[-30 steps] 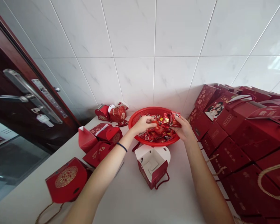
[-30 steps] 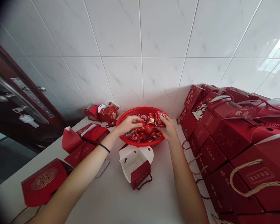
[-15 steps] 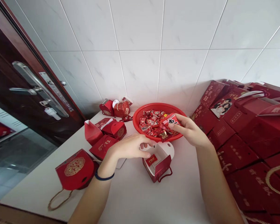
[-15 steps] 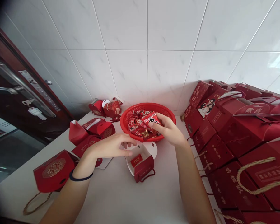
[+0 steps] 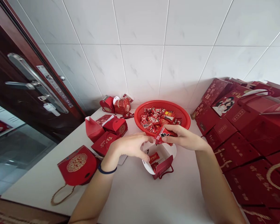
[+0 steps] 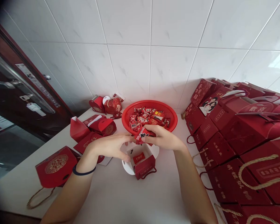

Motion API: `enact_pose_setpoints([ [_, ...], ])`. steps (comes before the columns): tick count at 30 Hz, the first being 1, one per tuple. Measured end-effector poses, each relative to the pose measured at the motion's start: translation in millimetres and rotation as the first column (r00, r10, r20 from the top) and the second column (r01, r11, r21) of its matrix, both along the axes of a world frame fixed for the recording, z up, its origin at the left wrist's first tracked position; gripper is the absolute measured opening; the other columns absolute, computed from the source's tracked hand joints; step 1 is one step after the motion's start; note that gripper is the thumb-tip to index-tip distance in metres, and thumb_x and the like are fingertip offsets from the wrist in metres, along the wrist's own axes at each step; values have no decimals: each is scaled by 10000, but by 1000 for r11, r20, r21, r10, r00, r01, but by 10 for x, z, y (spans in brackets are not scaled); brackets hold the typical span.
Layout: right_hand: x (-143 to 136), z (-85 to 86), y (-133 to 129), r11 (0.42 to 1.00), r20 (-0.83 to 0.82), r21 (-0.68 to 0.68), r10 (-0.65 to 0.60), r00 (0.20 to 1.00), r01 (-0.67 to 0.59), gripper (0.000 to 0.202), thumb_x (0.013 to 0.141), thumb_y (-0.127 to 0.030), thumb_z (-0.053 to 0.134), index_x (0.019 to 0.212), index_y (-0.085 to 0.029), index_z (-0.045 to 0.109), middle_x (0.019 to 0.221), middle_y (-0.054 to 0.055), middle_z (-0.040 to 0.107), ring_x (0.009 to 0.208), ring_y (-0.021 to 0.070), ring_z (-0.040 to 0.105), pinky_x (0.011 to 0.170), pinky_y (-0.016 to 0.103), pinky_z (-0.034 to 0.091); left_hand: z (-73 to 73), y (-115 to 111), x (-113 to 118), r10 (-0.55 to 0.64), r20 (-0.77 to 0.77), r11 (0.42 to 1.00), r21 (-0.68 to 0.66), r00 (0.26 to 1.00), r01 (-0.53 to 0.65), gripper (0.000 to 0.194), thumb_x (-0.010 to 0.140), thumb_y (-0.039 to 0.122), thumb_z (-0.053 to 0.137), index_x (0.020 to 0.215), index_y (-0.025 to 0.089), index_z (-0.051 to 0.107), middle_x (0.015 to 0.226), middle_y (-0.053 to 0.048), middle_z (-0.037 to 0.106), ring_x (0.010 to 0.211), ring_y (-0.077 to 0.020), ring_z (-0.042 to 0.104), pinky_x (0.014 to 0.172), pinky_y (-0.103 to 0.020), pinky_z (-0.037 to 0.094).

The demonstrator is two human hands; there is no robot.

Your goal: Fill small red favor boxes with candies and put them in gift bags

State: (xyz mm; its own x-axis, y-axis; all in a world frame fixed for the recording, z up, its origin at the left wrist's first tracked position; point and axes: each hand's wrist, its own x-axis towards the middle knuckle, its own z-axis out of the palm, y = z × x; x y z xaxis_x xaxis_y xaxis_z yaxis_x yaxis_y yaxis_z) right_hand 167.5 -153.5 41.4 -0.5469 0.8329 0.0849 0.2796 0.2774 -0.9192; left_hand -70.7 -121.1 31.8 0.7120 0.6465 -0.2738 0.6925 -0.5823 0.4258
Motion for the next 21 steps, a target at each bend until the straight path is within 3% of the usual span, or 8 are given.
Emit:
enact_pose_setpoints([
  [5,0,-13,4,997,22,30,67,997,-68,223,919,-410,613,889,-190,635,795,0,612,708,131,529,634,241,457,-14,-53,-23,20,37,1000,4,999,-20,688,680,496,750,1316,284,595,1275,-50,623,1156,-289,580,896,-305,460],
  [8,-8,-33,15,982,174,93,148,974,-166,191,932,-367,591,880,-187,622,767,-13,599,688,121,515,619,229,428,-14,-87,-33,43,17,999,1,999,-43,677,678,500,751,1300,278,602,1271,-48,614,1135,-284,591,874,-301,471],
  [11,-26,-31,17,963,289,190,130,949,-189,156,932,-323,578,887,-181,625,785,-6,602,700,125,510,623,233,409,-7,-101,-26,42,-4,999,-10,999,-42,660,687,501,746,1286,262,606,1247,-53,619,1099,-279,602,835,-297,479],
  [15,-10,20,-13,954,206,281,43,978,-101,154,924,-324,592,897,-183,648,833,18,635,749,144,540,659,244,437,11,-101,-2,-14,6,1000,-16,1000,14,629,687,474,745,1273,290,610,1201,-29,636,1075,-271,609,812,-285,482],
  [21,82,117,-84,968,63,252,-3,998,-13,192,901,-350,630,982,-201,720,944,40,712,866,189,625,768,295,509,36,-122,42,16,-31,1000,-4,999,-16,664,641,431,768,1271,295,610,1199,-36,631,1060,-275,615,786,-281,492],
])
